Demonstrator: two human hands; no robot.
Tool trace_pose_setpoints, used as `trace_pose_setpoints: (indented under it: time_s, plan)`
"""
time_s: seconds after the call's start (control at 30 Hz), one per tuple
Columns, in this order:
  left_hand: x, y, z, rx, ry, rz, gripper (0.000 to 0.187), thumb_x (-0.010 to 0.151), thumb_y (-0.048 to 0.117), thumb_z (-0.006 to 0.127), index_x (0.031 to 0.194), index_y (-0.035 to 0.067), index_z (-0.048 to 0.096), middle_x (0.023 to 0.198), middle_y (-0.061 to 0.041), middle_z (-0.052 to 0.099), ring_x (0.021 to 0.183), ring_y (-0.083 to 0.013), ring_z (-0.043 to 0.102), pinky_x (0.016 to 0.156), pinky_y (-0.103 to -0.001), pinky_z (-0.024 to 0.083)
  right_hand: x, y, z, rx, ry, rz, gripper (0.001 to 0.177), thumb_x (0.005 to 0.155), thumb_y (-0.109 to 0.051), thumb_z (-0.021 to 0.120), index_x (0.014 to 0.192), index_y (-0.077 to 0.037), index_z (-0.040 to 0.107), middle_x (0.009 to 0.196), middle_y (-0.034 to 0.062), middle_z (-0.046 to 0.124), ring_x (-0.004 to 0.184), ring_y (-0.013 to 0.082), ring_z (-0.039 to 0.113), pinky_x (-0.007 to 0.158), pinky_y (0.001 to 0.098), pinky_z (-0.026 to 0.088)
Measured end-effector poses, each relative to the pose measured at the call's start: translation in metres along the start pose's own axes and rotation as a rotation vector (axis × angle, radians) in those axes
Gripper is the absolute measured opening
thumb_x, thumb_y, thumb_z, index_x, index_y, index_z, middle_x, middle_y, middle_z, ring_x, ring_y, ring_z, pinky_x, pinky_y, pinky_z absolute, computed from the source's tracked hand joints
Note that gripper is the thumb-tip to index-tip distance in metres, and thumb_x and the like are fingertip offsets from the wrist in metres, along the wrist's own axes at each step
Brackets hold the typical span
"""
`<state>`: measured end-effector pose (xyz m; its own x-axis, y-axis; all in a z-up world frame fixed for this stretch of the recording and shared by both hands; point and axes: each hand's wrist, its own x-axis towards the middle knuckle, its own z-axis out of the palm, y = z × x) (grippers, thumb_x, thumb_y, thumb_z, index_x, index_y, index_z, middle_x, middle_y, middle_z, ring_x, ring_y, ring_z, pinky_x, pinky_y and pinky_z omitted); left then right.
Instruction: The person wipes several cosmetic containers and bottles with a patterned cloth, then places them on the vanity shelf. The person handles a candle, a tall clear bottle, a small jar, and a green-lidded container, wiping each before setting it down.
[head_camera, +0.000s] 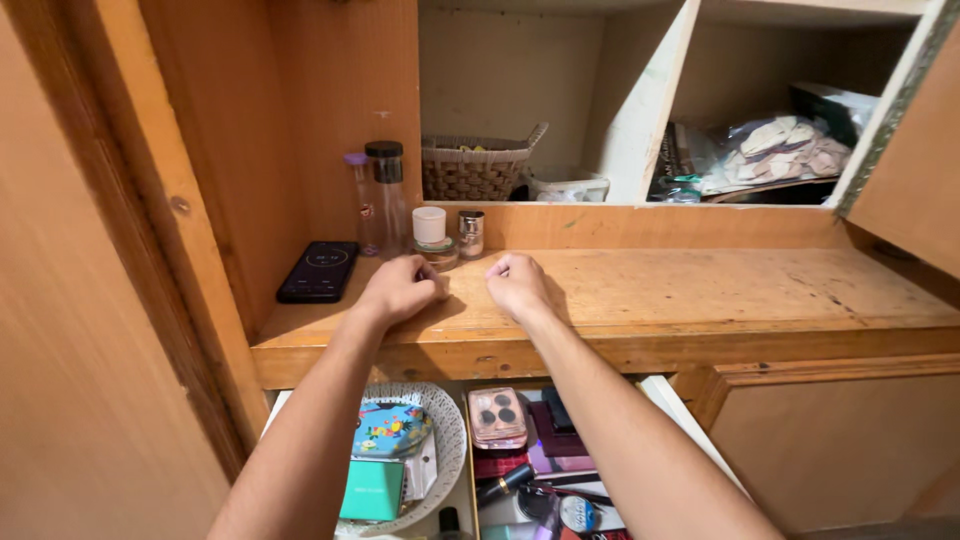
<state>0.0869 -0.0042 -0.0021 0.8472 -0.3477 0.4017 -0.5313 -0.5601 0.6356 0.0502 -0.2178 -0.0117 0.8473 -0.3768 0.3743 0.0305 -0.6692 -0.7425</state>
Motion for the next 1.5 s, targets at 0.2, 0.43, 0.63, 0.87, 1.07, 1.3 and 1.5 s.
trace_pose_setpoints:
  time_s: [0.2,0.43,0.63,0.87,1.07,1.3,1.5]
  plan:
    - [-0.027,0.015,-0.005,-0.009,0.042,0.011,0.036,0.071,0.033,0.071,0.091,0.005,0.08,0.089,-0.018,0.077,0.086,-0.0281,0.075,0.083,-0.037,0.056,-0.02,0.011,-0.008,0.116,-0.041,-0.059,0.017,0.079,-0.011,0.061,0.086,-0.01,0.078,0.079,0.008,0.075,0.074,0.0197,0.072,0.07,0.0348,0.057]
    - [-0.079,0.039,-0.013,-0.183,0.051,-0.115,0.029,0.073,0.027,0.067,0.087,0.004,0.078,0.081,-0.016,0.077,0.075,-0.0236,0.072,0.071,-0.037,0.059,-0.073,-0.008,-0.038,0.132,-0.124,-0.128,0.023,0.08,-0.007,0.057,0.088,-0.01,0.078,0.086,0.0083,0.077,0.081,0.0185,0.071,0.077,0.032,0.055]
    - [-0.121,0.052,-0.018,-0.394,-0.004,-0.016,0.021,0.077,0.016,0.067,0.087,0.0,0.077,0.08,-0.01,0.076,0.071,-0.0158,0.067,0.063,-0.032,0.056,-0.13,-0.031,-0.063,0.215,-0.294,-0.025,0.02,0.086,-0.006,0.056,0.097,-0.008,0.073,0.087,0.0089,0.073,0.077,0.0232,0.068,0.069,0.0382,0.054]
    - [-0.196,0.068,-0.022,-0.237,-0.06,-0.061,0.021,0.074,0.014,0.074,0.089,-0.001,0.076,0.076,-0.012,0.075,0.069,-0.0175,0.07,0.064,-0.032,0.055,-0.196,-0.049,-0.065,0.234,-0.443,-0.38,0.028,0.077,-0.001,0.055,0.097,-0.005,0.074,0.092,0.0097,0.077,0.085,0.0176,0.073,0.077,0.0316,0.057]
    - [-0.227,0.065,-0.037,-0.068,0.011,-0.031,0.024,0.071,0.011,0.069,0.091,0.003,0.079,0.078,-0.011,0.077,0.072,-0.0175,0.072,0.068,-0.033,0.057,-0.273,-0.075,-0.077,-0.085,-0.643,-0.454,0.031,0.075,-0.023,0.067,0.102,-0.01,0.075,0.101,0.0106,0.079,0.093,0.0218,0.074,0.084,0.0344,0.056]
    - [-0.266,0.045,-0.043,-0.07,-0.067,-0.122,0.021,0.071,0.012,0.068,0.087,0.002,0.078,0.078,-0.011,0.077,0.071,-0.0204,0.071,0.067,-0.034,0.057,-0.348,-0.101,-0.085,-0.506,-1.059,-0.673,0.092,0.068,-0.066,0.081,0.124,0.005,0.063,0.123,0.0237,0.066,0.111,0.0343,0.065,0.095,0.0416,0.053]
    - [-0.278,0.043,-0.048,0.096,-0.202,-0.116,0.024,0.072,0.018,0.07,0.09,0.002,0.077,0.078,-0.013,0.076,0.072,-0.0228,0.071,0.069,-0.037,0.057,-0.374,-0.087,-0.065,-0.679,-0.946,-0.835,0.078,0.066,-0.046,0.086,0.12,0.004,0.061,0.122,0.0238,0.061,0.113,0.04,0.059,0.092,0.0472,0.052]
